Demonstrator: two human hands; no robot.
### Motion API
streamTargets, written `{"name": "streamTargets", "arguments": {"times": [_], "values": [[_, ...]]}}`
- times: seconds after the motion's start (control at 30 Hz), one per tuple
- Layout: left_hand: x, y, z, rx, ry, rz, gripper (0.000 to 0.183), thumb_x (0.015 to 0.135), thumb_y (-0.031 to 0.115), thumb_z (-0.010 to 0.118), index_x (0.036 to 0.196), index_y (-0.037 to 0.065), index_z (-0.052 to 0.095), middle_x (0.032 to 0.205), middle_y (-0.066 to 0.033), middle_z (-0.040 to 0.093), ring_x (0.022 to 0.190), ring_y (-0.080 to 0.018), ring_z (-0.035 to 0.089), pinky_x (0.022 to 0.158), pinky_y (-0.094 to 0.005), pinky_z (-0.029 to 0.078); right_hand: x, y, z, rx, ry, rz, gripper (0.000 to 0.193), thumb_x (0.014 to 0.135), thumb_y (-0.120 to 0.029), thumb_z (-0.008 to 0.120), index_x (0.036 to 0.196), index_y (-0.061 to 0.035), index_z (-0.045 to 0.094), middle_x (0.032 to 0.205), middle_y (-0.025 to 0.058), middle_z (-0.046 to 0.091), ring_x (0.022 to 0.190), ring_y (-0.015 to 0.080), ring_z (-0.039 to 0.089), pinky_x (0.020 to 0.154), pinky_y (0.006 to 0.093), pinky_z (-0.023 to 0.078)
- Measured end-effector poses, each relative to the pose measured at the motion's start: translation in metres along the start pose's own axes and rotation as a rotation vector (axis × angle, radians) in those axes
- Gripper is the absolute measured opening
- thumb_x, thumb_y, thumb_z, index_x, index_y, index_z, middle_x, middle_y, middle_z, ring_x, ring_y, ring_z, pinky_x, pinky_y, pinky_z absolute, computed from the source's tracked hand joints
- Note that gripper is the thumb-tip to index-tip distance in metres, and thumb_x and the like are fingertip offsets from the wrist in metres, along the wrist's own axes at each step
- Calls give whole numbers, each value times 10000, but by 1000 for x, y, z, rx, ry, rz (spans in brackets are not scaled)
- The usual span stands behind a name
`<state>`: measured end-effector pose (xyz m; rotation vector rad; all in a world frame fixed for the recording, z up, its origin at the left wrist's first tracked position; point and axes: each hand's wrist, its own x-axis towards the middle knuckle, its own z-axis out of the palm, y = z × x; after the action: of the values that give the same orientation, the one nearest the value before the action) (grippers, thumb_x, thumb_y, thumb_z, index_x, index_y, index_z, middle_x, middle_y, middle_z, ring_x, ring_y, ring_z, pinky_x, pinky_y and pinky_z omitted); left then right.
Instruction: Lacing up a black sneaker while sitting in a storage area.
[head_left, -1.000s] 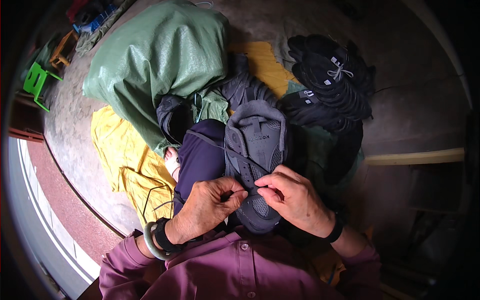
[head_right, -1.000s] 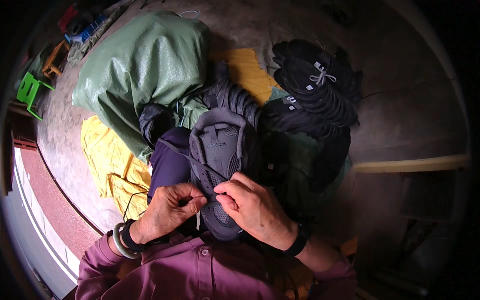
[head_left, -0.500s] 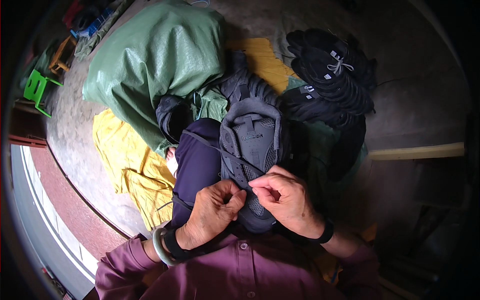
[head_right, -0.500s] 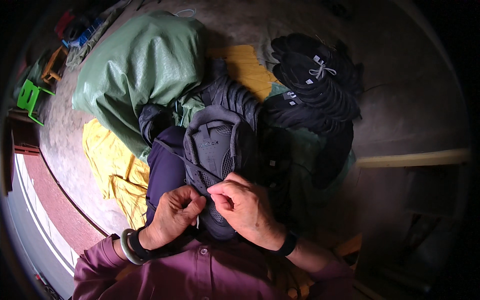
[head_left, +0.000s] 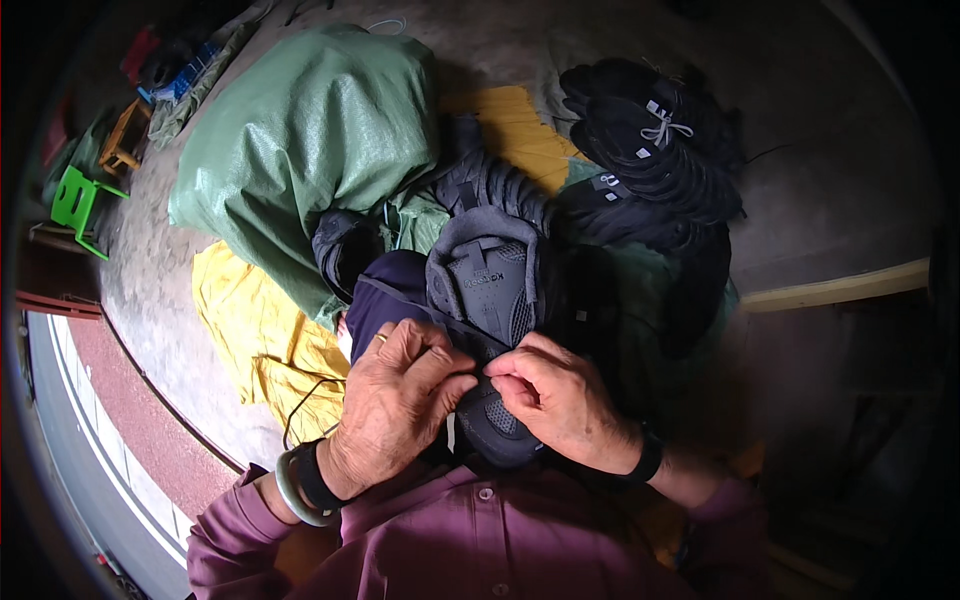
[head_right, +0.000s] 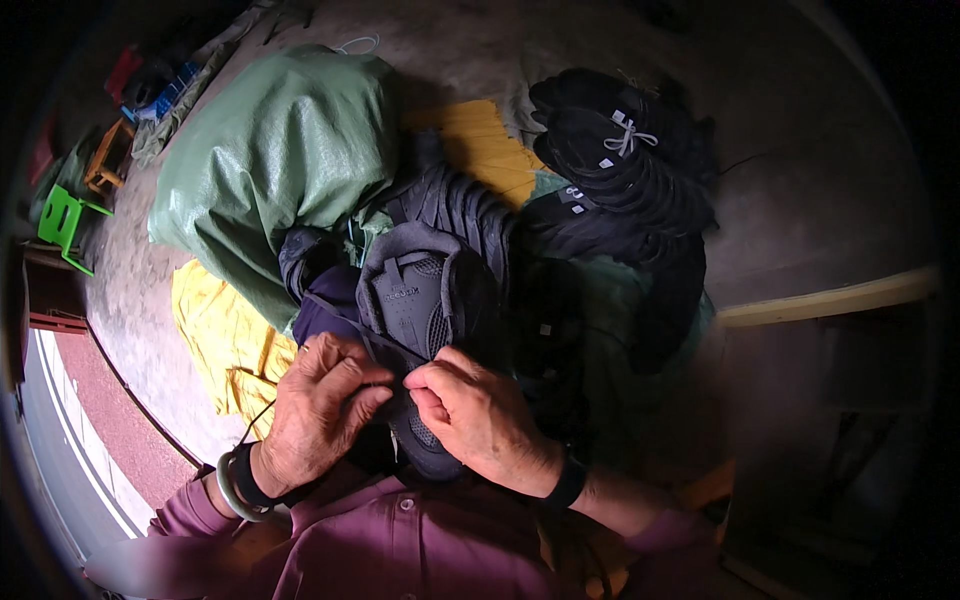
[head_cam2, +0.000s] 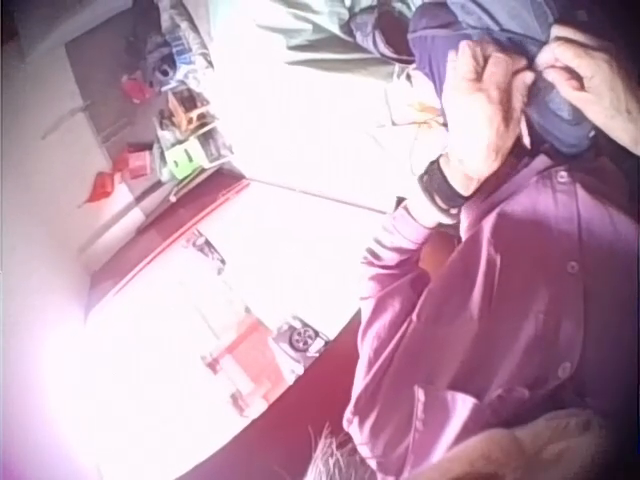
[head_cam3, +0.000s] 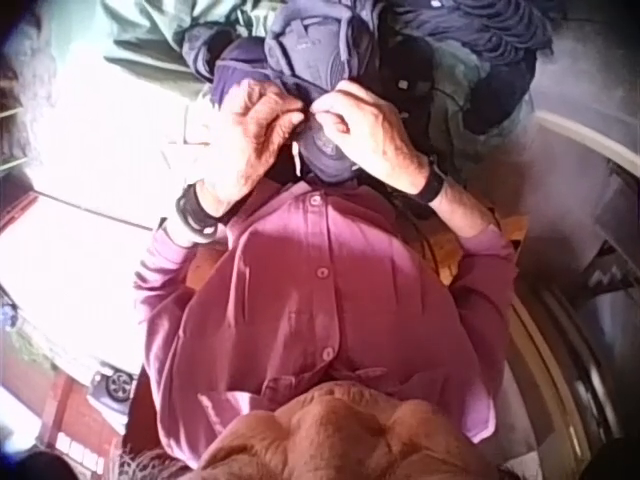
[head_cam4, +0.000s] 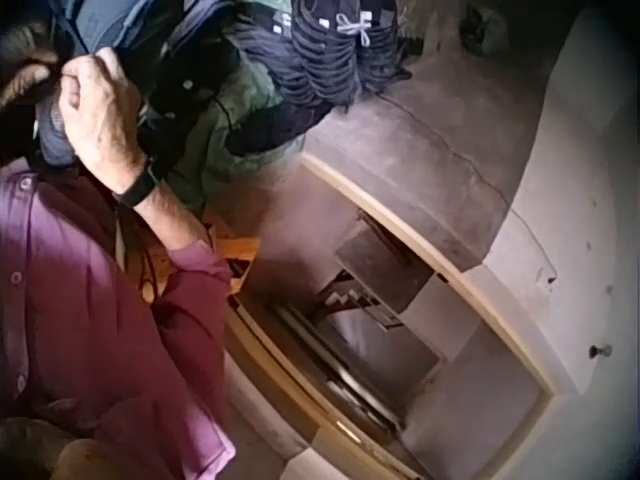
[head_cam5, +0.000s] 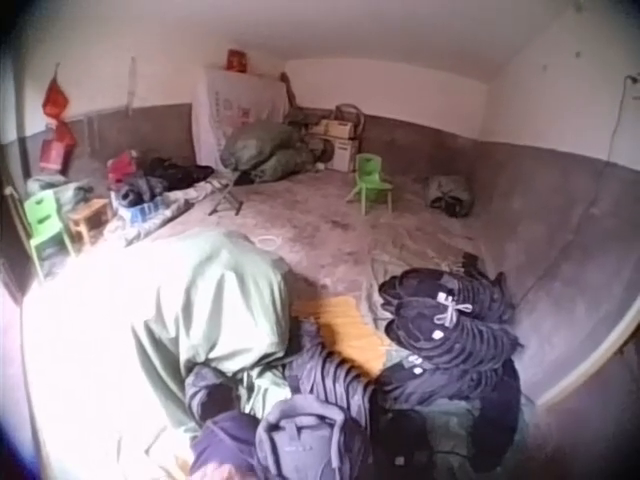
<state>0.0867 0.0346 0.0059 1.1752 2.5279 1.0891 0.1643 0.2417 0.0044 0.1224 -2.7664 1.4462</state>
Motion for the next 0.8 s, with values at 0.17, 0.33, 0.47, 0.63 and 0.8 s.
{"name": "streamTargets", "arguments": {"times": [0.17,0.33,0.47,0.63,0.8], "values": [[12,-5,-3,69,20,215,265,853,132,767,1103,73,703,1208,-109,605,976,-300,601,822,-394,538,4,-5,-6,-110,-69,-41,149,908,-63,702,1035,-33,629,943,120,569,805,333,637,689,426,535],[17,-19,-6,110,-115,376,286,852,145,780,1095,64,654,1171,-107,599,928,-293,632,782,-387,560,6,-7,-5,-175,-77,-66,140,915,-49,704,1045,-24,657,930,123,576,750,334,641,663,417,537],[16,-18,-12,126,-181,341,301,866,180,778,1103,52,644,1112,-98,583,892,-284,648,759,-383,569,9,-9,-8,-154,-145,-55,157,928,-56,690,1073,-22,640,943,128,573,772,350,651,672,432,541],[17,-16,-11,136,-206,272,342,836,258,803,1071,53,665,1049,-88,565,817,-294,665,706,-391,570,9,-7,-8,-147,-137,-96,186,933,-57,685,1101,-13,621,942,137,565,776,360,658,667,441,540],[15,-20,-5,72,-171,234,308,789,204,831,1017,67,675,1008,-76,575,816,-294,678,689,-392,572,14,-13,-11,-153,-185,-77,177,938,-56,675,1097,-12,610,932,146,558,768,371,657,658,452,535]]}}
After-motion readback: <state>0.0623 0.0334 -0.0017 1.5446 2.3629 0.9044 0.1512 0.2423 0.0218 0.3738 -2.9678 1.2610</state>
